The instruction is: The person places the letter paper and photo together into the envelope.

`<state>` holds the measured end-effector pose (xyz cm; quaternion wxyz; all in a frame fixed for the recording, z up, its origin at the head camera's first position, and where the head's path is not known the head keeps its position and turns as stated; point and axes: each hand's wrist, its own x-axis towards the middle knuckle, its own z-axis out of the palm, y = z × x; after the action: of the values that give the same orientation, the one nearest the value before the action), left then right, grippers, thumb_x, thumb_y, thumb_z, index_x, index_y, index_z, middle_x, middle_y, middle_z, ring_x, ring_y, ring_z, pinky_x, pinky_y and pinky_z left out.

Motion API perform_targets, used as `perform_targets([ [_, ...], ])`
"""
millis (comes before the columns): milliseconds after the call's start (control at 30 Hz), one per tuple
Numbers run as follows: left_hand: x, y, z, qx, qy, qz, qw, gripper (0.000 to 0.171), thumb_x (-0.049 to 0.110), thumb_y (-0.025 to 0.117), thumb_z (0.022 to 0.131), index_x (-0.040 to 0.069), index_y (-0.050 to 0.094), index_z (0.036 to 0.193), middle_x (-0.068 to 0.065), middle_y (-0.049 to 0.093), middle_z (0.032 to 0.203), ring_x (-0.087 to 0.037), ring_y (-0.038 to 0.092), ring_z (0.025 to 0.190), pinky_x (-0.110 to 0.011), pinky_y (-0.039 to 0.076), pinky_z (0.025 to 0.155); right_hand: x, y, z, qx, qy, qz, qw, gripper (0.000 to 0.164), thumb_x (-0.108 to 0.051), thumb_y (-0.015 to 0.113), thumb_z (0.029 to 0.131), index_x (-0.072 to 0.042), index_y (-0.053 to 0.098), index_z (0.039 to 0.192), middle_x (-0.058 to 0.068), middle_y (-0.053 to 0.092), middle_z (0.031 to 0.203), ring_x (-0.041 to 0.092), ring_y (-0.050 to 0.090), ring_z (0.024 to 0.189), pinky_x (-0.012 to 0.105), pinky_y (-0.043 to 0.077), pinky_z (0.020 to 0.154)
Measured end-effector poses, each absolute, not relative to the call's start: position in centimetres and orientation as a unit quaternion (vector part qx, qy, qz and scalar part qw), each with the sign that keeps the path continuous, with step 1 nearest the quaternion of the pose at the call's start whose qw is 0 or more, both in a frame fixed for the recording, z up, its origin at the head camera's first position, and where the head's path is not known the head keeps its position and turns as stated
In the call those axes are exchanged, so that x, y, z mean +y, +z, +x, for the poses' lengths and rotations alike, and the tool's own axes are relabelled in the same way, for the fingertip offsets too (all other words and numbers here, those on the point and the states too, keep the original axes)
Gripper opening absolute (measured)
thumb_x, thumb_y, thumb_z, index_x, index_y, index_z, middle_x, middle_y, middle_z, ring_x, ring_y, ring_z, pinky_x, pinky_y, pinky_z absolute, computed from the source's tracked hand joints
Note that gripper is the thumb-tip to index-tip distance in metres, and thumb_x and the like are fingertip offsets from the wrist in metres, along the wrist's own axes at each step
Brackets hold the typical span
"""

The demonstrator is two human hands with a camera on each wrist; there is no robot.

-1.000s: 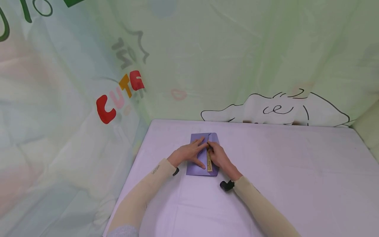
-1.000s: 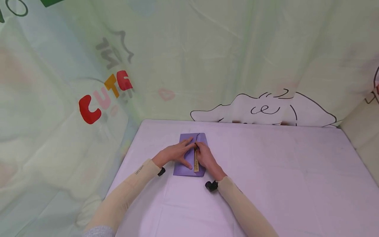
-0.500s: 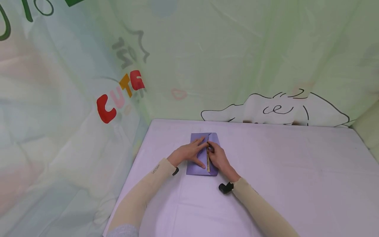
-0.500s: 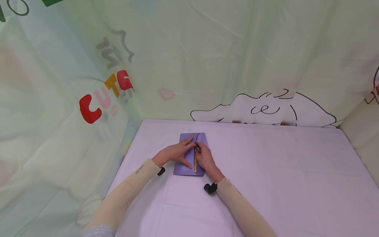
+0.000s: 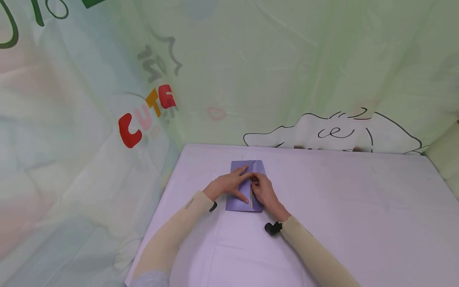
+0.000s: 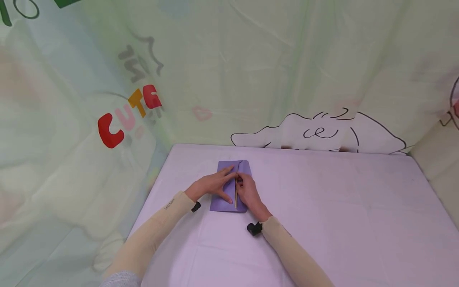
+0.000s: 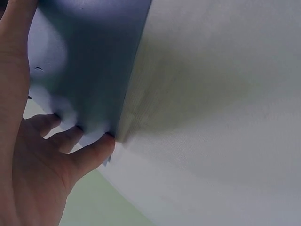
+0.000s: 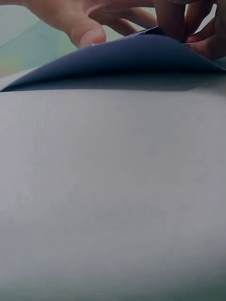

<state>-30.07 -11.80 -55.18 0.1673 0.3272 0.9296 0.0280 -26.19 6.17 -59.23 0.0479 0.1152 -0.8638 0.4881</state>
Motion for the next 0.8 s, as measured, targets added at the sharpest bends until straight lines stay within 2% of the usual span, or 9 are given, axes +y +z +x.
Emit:
perform_targets([
  [233,-11.3,-55.1,-30.4,0.933,0.006,0.317,0.169,0.105,0.077,0.071,0.073,0.037,0.023,0.158,-0.008,0.005,0.171,-0.031,0.019,0.156,-0.049,0.046,0.108,8.7,-58.8,-25.3,-0.861,0.498,0.105,0.032,0.042,0.001,0.06,0.094,0.005,0.055,0.135,0.027,0.063,0.125,0.039,0.068,0.105,0.045,0.056,0.089],
  [400,-11.1,-55.1,-30.7,0.931,0.002,0.324,0.171,0.103,0.075,0.07,0.075,0.036,0.025,0.159,-0.009,0.008,0.171,-0.034,0.019,0.156,-0.05,0.045,0.109,11.9,-58.4,-24.3,-0.859,0.504,0.086,0.029,0.04,-0.005,0.059,0.097,0.002,0.055,0.137,0.024,0.064,0.125,0.035,0.069,0.102,0.03,0.055,0.082],
  [500,-11.0,-55.1,-30.9,0.928,0.002,0.333,0.166,0.104,0.073,0.071,0.077,0.03,0.026,0.16,-0.01,0.012,0.17,-0.037,0.021,0.154,-0.05,0.042,0.112,14.0,-58.1,-23.8,-0.861,0.502,0.074,0.03,0.04,-0.009,0.058,0.1,0.001,0.054,0.138,0.023,0.063,0.127,0.034,0.068,0.104,0.025,0.054,0.082],
  [633,-11.5,-55.5,-31.0,0.931,-0.007,0.33,0.154,0.107,0.073,0.07,0.077,0.022,0.026,0.16,-0.01,0.018,0.169,-0.037,0.024,0.153,-0.048,0.038,0.115,16.3,-57.8,-23.2,-0.878,0.471,0.072,0.037,0.041,-0.012,0.057,0.101,0.0,0.052,0.14,0.022,0.062,0.127,0.035,0.066,0.105,0.034,0.055,0.087],
  [800,-12.3,-56.2,-31.2,0.939,0.007,0.326,0.113,0.098,0.073,0.063,0.084,0.021,0.028,0.159,-0.007,0.023,0.168,-0.035,0.028,0.152,-0.05,0.036,0.116,18.7,-57.2,-23.3,-0.913,0.395,0.088,0.051,0.043,-0.017,0.055,0.104,0.003,0.05,0.141,0.025,0.055,0.133,0.038,0.061,0.111,0.052,0.051,0.094],
])
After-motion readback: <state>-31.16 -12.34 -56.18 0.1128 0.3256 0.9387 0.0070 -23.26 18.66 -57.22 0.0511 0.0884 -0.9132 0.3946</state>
